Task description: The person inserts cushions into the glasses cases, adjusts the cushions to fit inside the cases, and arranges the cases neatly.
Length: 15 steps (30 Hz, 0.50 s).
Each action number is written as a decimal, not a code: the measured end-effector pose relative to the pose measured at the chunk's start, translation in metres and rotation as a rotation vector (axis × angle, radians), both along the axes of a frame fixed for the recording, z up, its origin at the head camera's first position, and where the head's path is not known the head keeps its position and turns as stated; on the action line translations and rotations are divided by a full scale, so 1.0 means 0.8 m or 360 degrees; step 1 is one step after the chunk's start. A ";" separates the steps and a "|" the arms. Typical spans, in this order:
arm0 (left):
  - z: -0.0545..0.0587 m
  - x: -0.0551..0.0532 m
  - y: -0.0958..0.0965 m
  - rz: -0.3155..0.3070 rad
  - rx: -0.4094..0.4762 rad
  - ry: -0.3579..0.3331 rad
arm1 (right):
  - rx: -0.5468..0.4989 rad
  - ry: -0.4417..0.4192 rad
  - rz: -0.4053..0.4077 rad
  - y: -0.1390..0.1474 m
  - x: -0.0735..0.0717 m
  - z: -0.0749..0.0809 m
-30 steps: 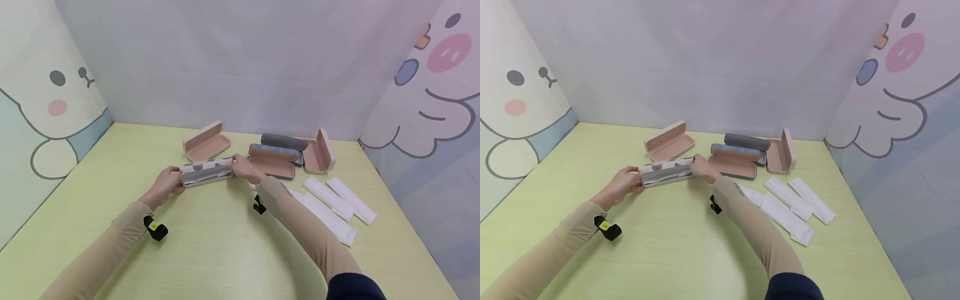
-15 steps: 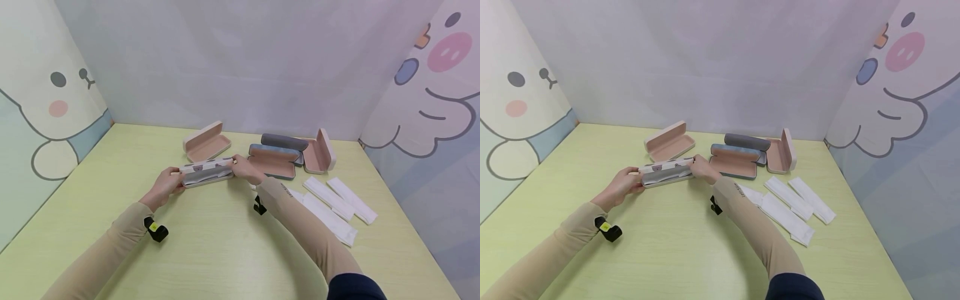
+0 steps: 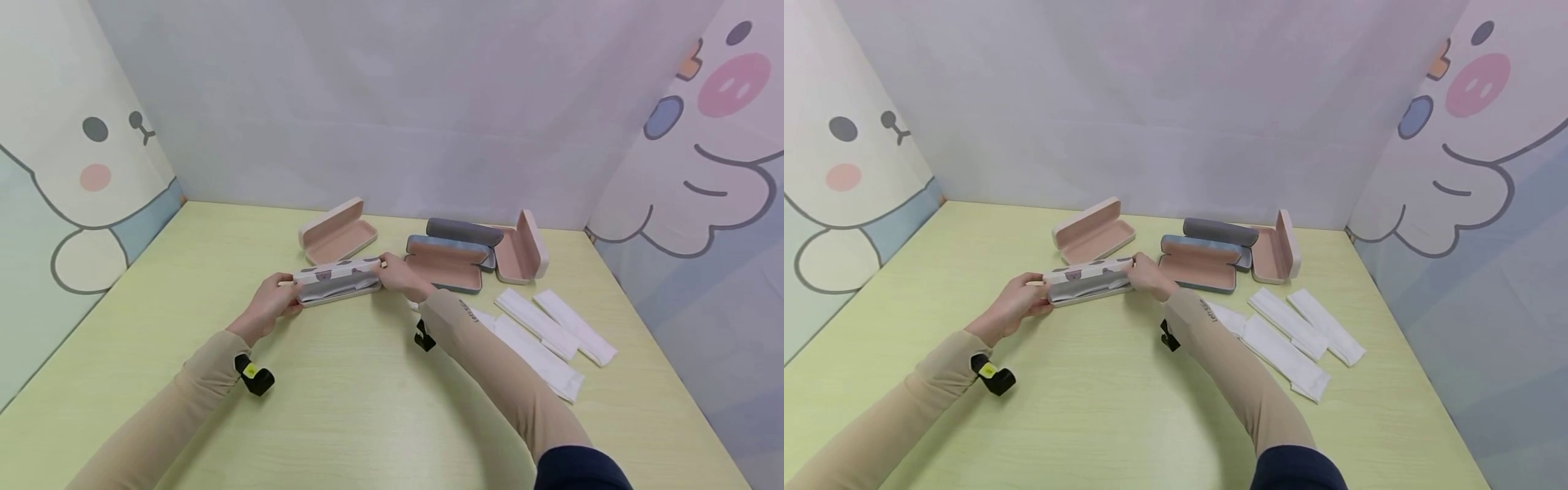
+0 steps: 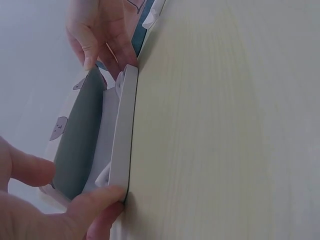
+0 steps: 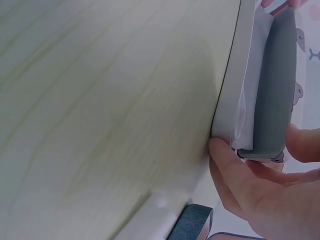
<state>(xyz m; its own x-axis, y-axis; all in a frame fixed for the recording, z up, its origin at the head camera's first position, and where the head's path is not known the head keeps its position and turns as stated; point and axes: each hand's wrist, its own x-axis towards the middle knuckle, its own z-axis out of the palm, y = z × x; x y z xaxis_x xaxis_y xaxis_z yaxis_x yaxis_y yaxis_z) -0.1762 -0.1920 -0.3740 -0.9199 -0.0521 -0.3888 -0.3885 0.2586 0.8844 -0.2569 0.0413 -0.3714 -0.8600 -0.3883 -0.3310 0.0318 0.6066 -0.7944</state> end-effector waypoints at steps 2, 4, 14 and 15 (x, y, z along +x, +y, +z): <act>0.000 0.000 0.000 0.0000 -0.0005 0.0000 | -0.0005 -0.0003 -0.0002 0.000 0.000 0.000; 0.000 0.000 0.001 -0.0002 -0.0018 0.0001 | -0.0009 -0.0004 -0.0006 0.000 0.000 0.000; 0.000 0.002 0.002 0.0012 -0.0041 0.0003 | -0.0024 0.0002 -0.0009 0.000 0.000 -0.003; 0.000 0.002 0.002 0.0014 -0.0043 0.0003 | -0.0027 0.0003 -0.0007 0.000 0.000 -0.003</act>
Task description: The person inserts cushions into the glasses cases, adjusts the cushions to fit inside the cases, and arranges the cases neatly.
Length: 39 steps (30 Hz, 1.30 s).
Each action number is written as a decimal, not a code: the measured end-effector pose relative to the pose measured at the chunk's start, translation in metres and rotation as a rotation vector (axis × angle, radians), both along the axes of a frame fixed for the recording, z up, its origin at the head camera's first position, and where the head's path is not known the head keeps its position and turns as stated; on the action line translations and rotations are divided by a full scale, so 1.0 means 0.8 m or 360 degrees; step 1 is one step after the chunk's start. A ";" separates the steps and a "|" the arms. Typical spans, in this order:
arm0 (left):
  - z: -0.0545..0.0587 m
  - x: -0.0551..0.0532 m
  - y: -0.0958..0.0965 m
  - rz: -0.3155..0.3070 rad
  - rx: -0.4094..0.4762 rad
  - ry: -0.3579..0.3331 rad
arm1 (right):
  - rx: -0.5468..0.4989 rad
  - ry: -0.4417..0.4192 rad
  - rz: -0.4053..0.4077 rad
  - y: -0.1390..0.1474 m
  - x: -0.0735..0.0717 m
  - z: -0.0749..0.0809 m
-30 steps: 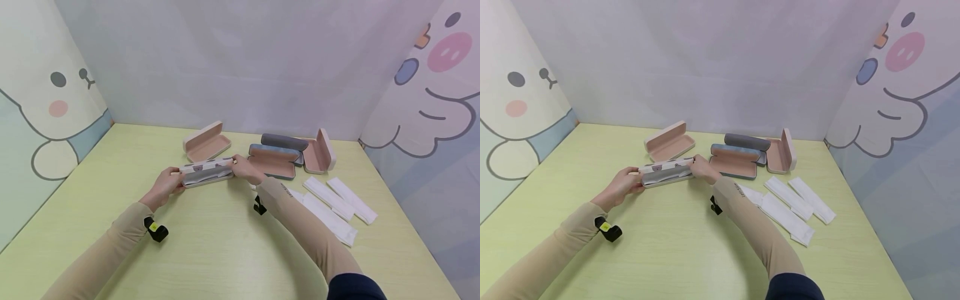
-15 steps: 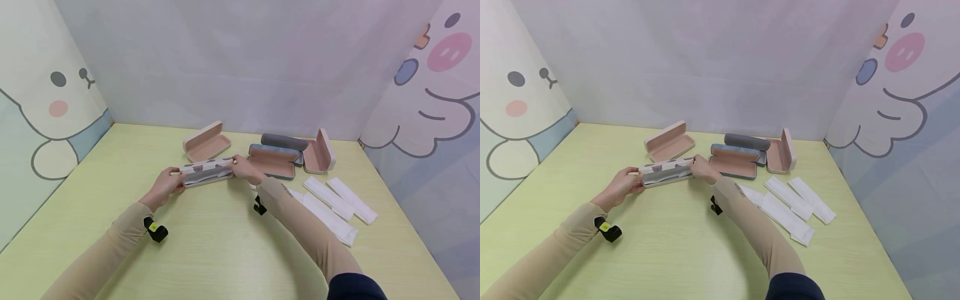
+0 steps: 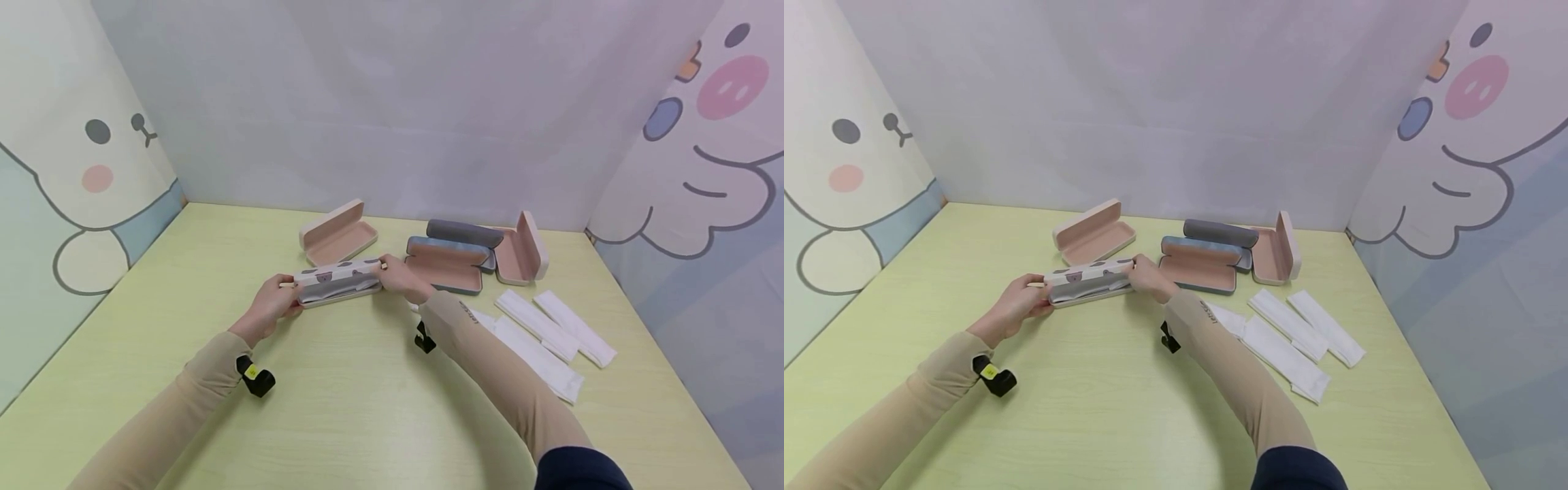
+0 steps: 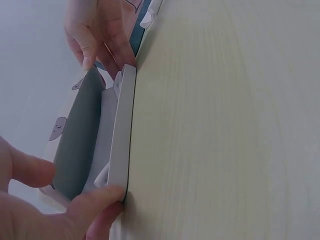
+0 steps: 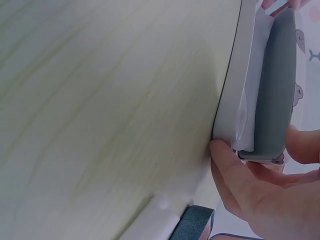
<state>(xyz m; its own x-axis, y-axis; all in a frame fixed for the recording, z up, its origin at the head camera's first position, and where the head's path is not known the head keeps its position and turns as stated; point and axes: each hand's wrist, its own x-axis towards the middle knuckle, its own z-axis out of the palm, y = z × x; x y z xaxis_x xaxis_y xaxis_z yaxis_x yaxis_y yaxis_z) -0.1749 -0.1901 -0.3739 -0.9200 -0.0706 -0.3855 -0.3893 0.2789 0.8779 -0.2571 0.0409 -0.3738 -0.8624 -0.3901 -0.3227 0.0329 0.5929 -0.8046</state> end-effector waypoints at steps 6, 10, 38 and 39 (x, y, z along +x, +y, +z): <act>0.000 0.000 0.001 0.0010 -0.0014 -0.0011 | -0.0013 0.0008 -0.0004 0.000 -0.001 -0.001; 0.000 -0.001 0.002 0.0011 -0.0020 -0.0005 | -0.0027 0.0015 -0.0003 0.000 -0.001 -0.002; -0.005 -0.002 0.003 0.0039 -0.0002 -0.0003 | -0.0062 0.0040 0.0002 0.000 0.000 -0.005; -0.005 -0.001 0.003 0.0039 -0.0001 -0.0003 | -0.0060 0.0044 0.0002 0.000 0.000 -0.005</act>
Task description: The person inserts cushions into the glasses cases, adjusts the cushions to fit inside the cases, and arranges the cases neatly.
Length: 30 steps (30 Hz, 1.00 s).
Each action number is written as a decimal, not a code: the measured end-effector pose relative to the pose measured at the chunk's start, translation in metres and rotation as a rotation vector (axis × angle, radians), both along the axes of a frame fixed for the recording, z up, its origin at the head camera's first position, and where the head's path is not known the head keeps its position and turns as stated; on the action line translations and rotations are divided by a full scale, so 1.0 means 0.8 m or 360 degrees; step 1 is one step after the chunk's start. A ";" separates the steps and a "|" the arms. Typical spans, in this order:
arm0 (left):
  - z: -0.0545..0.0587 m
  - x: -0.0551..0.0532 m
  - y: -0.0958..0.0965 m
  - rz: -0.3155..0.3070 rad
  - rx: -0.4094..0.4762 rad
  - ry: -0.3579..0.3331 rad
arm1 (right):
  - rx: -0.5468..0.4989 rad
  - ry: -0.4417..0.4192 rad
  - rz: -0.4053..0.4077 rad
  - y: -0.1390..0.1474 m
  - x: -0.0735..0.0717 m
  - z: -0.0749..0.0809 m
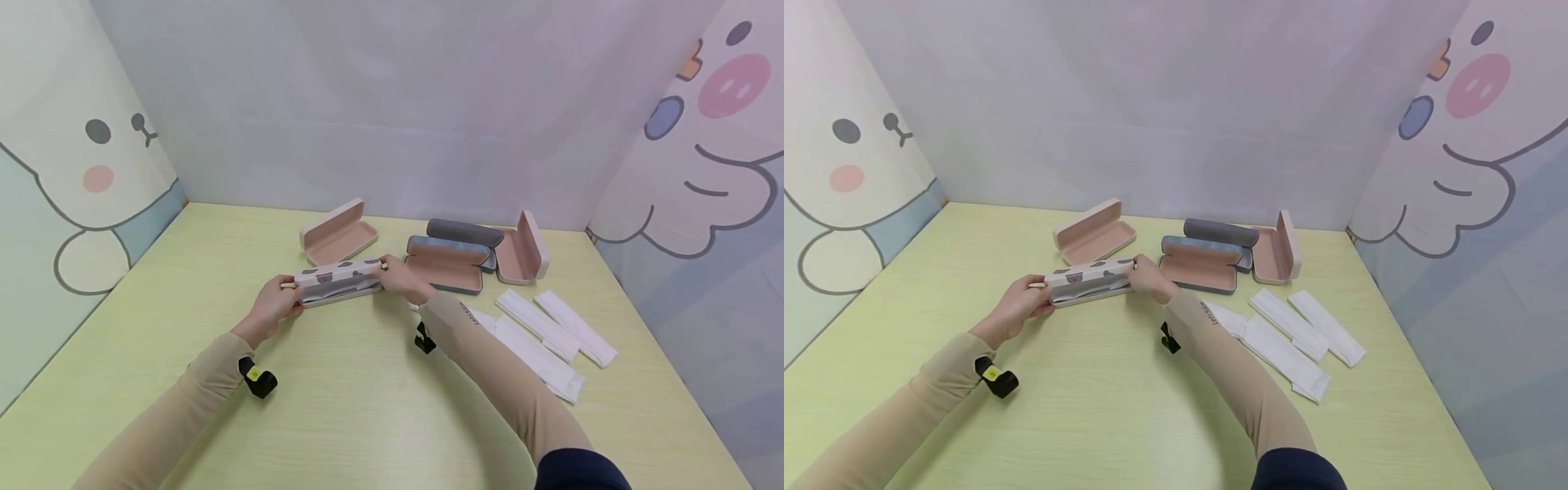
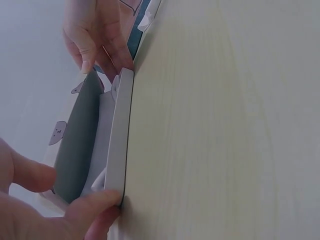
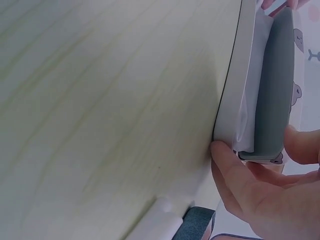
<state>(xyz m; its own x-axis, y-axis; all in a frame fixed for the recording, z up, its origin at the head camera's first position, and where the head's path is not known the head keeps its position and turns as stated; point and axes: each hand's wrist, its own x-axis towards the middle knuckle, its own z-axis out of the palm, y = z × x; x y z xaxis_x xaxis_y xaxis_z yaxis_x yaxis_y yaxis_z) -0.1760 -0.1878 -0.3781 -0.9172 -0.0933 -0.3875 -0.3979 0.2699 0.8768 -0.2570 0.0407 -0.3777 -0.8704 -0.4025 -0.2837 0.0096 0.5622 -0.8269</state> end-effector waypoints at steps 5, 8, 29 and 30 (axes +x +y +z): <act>0.000 0.001 0.000 -0.0002 0.0008 0.0002 | 0.0011 0.0006 -0.0010 -0.001 0.000 0.000; 0.001 0.003 0.000 0.0001 0.0009 0.0004 | 0.0016 0.0017 -0.0016 -0.001 0.000 -0.001; -0.007 0.002 0.001 0.0022 -0.0035 0.0046 | 0.0011 0.0038 -0.0055 0.000 0.005 -0.008; -0.008 0.002 0.001 0.0021 -0.0045 0.0051 | 0.0010 0.0048 -0.0060 0.000 0.006 -0.009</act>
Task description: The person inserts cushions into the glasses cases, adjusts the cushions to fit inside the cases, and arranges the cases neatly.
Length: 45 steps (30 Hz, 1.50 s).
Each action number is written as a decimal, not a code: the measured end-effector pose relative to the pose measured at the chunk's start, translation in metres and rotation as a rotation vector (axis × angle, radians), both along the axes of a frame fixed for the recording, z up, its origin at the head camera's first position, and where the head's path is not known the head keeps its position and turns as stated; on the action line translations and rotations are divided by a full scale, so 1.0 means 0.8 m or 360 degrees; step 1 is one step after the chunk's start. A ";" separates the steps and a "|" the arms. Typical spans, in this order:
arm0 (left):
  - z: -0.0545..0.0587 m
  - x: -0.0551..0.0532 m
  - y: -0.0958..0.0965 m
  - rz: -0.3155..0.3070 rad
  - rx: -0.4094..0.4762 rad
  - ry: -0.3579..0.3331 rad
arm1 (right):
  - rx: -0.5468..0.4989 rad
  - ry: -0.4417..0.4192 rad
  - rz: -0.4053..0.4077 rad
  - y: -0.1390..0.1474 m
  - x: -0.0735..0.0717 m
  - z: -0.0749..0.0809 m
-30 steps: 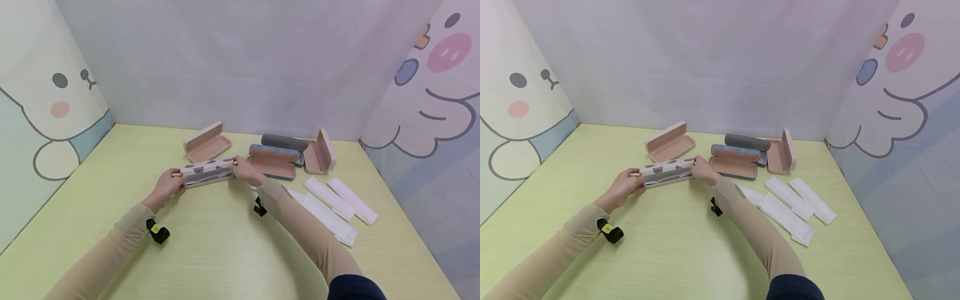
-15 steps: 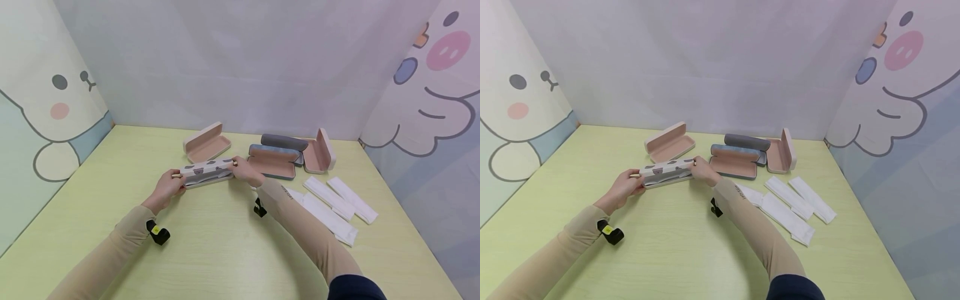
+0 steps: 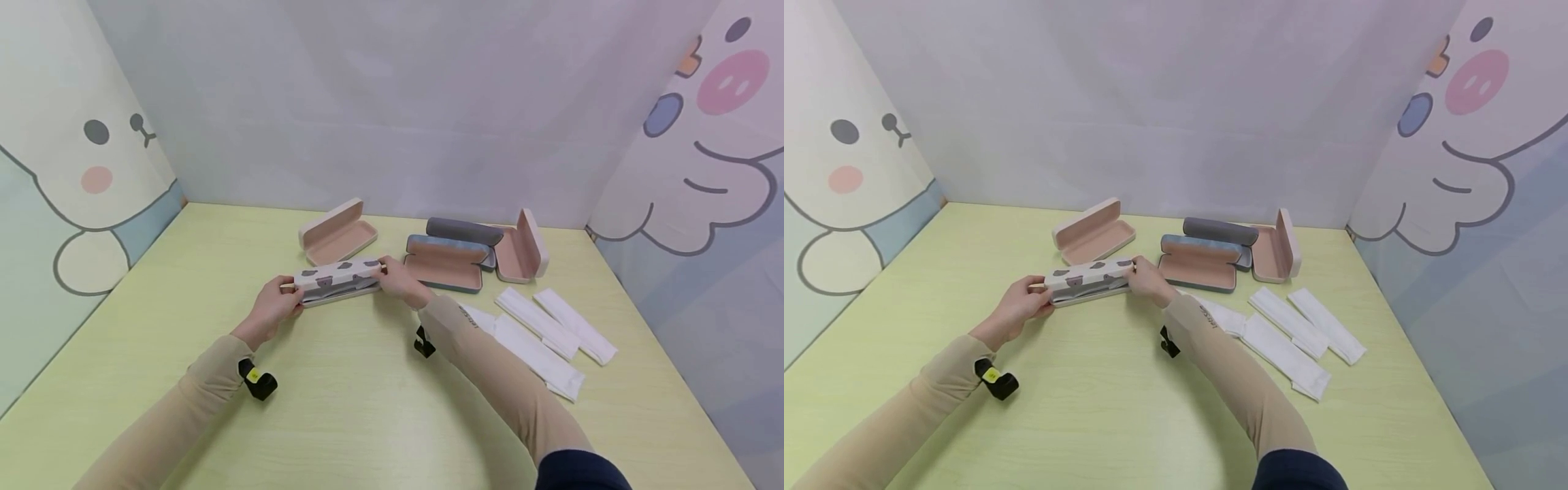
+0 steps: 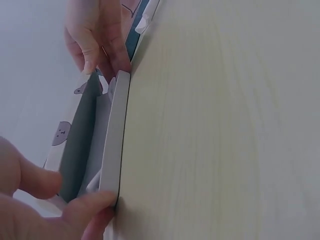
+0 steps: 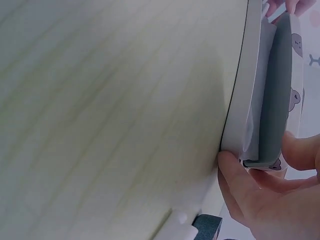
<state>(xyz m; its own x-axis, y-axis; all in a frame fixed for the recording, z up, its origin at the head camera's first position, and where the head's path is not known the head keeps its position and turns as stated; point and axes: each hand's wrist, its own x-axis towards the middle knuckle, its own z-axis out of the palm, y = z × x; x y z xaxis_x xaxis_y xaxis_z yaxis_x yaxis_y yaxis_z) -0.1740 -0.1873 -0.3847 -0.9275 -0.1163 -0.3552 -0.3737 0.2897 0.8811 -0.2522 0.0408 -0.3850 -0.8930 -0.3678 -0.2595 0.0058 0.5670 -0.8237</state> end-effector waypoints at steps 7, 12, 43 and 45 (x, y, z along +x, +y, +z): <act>-0.002 0.002 0.003 -0.0065 -0.0298 0.0059 | 0.0166 0.0209 0.0043 -0.003 0.010 -0.007; -0.001 0.002 0.004 -0.0114 -0.0487 0.0083 | 0.0259 0.0282 0.0054 -0.003 0.012 -0.007; 0.006 0.043 -0.084 -0.0100 -0.0138 -0.0083 | 0.0352 0.0276 0.0225 -0.076 0.027 0.003; 0.007 0.047 -0.092 -0.0095 -0.0141 -0.0097 | 0.0365 0.0284 0.0229 -0.085 0.031 0.001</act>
